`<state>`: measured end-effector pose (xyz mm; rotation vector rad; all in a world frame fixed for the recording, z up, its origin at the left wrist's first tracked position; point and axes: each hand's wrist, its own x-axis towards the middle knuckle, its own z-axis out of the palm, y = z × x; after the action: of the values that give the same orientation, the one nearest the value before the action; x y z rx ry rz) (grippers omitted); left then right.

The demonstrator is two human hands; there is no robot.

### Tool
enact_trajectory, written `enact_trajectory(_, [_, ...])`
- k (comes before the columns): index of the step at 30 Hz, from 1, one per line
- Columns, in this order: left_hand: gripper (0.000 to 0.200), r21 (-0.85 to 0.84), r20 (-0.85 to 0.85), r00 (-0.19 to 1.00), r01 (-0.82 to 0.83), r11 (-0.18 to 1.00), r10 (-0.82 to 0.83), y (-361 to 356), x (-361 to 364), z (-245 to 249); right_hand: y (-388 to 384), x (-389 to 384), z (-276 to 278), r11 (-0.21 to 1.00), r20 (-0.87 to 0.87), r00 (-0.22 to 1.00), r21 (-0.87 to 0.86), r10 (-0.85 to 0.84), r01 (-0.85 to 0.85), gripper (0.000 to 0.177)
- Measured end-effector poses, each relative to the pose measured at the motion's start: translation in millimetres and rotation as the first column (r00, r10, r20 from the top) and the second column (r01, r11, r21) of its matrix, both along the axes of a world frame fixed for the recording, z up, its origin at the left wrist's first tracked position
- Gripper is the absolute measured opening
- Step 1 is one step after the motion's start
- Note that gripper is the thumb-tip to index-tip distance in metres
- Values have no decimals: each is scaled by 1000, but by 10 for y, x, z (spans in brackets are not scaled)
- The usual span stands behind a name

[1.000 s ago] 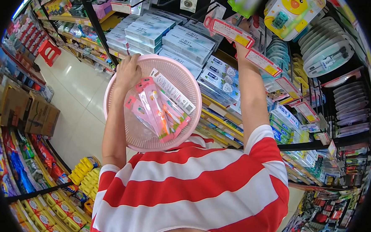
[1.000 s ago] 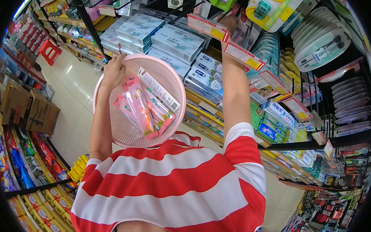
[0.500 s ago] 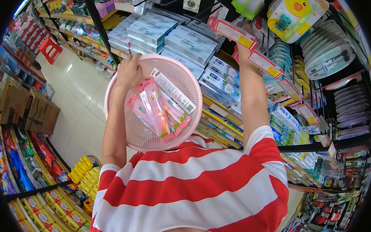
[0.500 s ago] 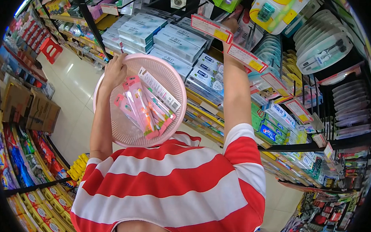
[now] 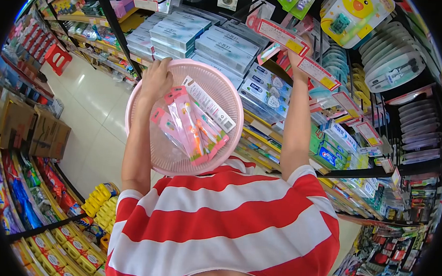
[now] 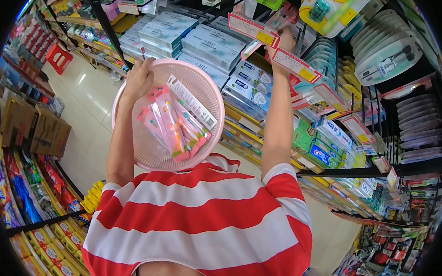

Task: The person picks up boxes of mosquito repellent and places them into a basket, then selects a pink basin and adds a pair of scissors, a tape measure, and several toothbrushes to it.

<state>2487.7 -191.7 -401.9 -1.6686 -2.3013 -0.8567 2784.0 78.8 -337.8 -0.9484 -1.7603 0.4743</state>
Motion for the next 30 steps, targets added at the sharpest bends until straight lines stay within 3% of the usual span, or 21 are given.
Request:
enact_trajectory(2, [39,-5,-5,1000,7,1000,-7,33,18,4,-302,50,57,966,-109,988,-220,113,-135,20])
enact_trajectory(5, [40,-4,-15,1000,11,1000,-12,87,19,-13,-535,137,-53,741,-406,878,-502,253,-445,17])
enact_trajectory(11, [38,-1,17,998,63,998,-63,224,65,-37,-1282,-33,-207,405,-379,739,-653,557,-640,15])
enact_trajectory(16, [35,-4,59,993,101,995,-101,366,169,-30,-1698,-470,-429,173,-360,575,-721,734,-671,18])
enact_trajectory(19, [34,16,96,986,137,990,-138,394,162,-38,-1844,-602,-523,204,-264,533,-718,804,-665,19])
enact_trajectory(22, [35,15,97,986,133,991,-134,385,160,-42,-1881,-599,-502,217,-323,526,-654,787,-725,21])
enact_trajectory(28, [35,-1,100,991,94,996,-93,285,178,18,-1260,-436,-311,680,-89,784,-444,614,-583,22])
enact_trajectory(30, [35,10,103,990,92,996,-93,255,173,17,-734,-406,-410,929,85,935,-176,345,-327,26])
